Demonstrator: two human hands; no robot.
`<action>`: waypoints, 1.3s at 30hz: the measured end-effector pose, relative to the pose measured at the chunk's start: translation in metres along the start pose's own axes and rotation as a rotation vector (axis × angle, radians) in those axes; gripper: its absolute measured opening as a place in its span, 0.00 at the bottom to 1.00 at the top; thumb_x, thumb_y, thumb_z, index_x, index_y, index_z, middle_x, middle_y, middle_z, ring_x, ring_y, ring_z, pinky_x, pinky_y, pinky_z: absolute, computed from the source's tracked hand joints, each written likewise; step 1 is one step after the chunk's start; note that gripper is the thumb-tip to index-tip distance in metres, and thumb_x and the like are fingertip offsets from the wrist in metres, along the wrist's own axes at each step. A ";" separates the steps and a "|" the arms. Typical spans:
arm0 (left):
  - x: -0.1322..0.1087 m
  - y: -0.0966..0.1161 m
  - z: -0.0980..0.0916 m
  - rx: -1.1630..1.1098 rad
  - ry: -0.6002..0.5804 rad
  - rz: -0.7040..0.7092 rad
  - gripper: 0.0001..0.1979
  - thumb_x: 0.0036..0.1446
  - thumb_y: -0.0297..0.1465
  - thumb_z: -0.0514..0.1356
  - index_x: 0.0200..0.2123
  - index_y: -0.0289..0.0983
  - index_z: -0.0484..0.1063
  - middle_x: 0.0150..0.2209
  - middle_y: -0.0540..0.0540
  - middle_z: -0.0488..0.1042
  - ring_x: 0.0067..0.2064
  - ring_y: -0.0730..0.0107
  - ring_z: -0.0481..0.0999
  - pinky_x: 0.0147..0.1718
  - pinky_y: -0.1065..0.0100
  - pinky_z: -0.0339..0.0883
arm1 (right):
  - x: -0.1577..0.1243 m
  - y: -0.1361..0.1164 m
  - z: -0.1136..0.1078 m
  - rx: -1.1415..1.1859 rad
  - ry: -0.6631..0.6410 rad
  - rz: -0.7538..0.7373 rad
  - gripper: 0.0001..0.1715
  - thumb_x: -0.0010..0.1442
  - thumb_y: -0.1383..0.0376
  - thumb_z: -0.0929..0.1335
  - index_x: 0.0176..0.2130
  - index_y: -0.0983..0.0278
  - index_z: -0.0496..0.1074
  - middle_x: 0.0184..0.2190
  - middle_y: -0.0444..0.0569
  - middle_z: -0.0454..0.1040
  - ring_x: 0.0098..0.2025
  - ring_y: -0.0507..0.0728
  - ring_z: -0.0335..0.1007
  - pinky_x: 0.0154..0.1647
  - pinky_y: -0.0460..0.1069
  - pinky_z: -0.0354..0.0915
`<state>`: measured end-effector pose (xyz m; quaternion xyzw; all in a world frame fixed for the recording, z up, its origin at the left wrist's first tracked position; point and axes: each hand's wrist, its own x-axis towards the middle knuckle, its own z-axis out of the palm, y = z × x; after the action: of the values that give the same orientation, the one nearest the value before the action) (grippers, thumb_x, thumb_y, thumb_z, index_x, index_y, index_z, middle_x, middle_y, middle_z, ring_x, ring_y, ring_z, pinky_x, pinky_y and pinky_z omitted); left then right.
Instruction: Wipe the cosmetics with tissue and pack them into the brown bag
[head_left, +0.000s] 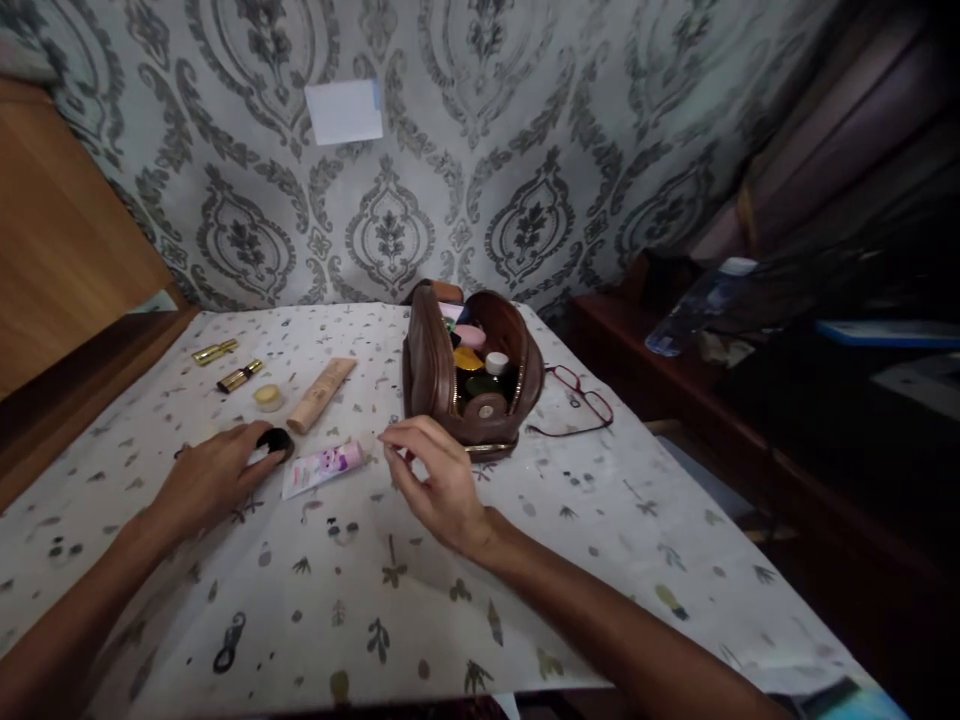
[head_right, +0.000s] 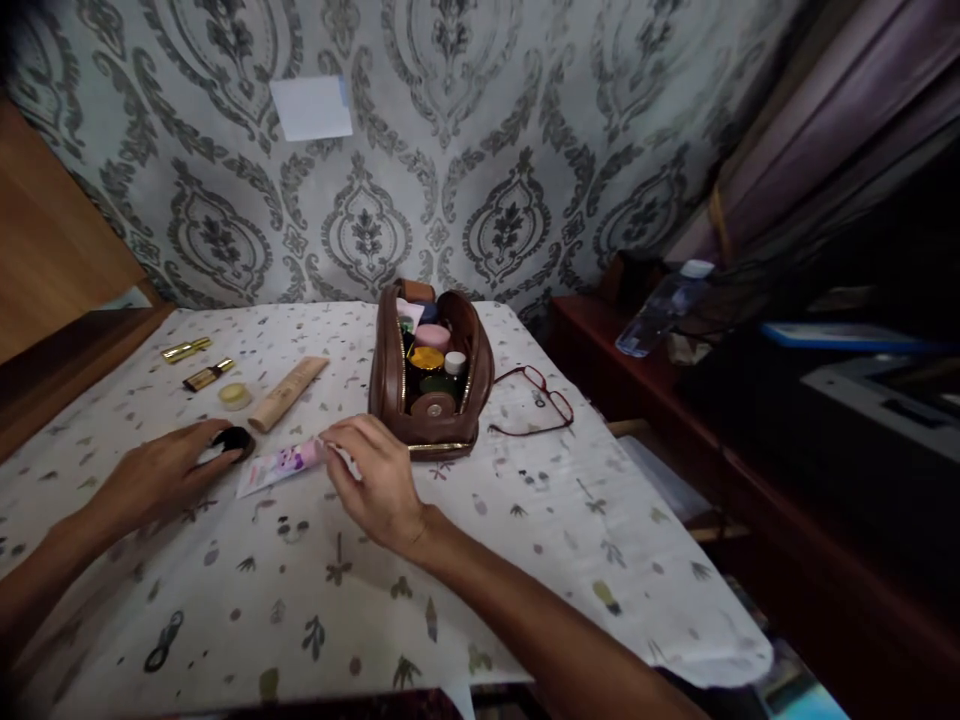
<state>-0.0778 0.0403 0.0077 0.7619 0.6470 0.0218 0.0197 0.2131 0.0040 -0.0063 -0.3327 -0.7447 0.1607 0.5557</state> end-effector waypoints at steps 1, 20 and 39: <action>0.001 0.000 0.001 -0.005 0.000 -0.009 0.25 0.61 0.52 0.47 0.50 0.46 0.72 0.49 0.42 0.79 0.44 0.48 0.79 0.31 0.62 0.67 | 0.000 0.001 -0.005 -0.006 0.005 0.017 0.10 0.68 0.68 0.63 0.42 0.63 0.74 0.36 0.51 0.76 0.37 0.54 0.72 0.39 0.49 0.70; -0.044 0.083 -0.002 -0.473 0.173 0.276 0.22 0.61 0.49 0.56 0.52 0.44 0.70 0.45 0.45 0.79 0.46 0.56 0.78 0.47 0.60 0.72 | -0.033 -0.003 0.034 0.344 -0.215 0.425 0.30 0.57 0.67 0.73 0.59 0.59 0.69 0.54 0.53 0.74 0.42 0.55 0.74 0.44 0.51 0.72; -0.043 0.131 0.032 -0.314 0.499 0.568 0.22 0.66 0.32 0.50 0.63 0.46 0.63 0.56 0.39 0.74 0.57 0.53 0.74 0.56 0.51 0.70 | -0.037 -0.004 0.035 0.296 -0.167 0.445 0.17 0.47 0.72 0.68 0.40 0.63 0.73 0.40 0.49 0.78 0.40 0.58 0.73 0.45 0.51 0.70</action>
<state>0.0461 -0.0238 -0.0172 0.8693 0.3848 0.3089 -0.0288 0.1849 -0.0191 -0.0420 -0.3888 -0.6651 0.4127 0.4860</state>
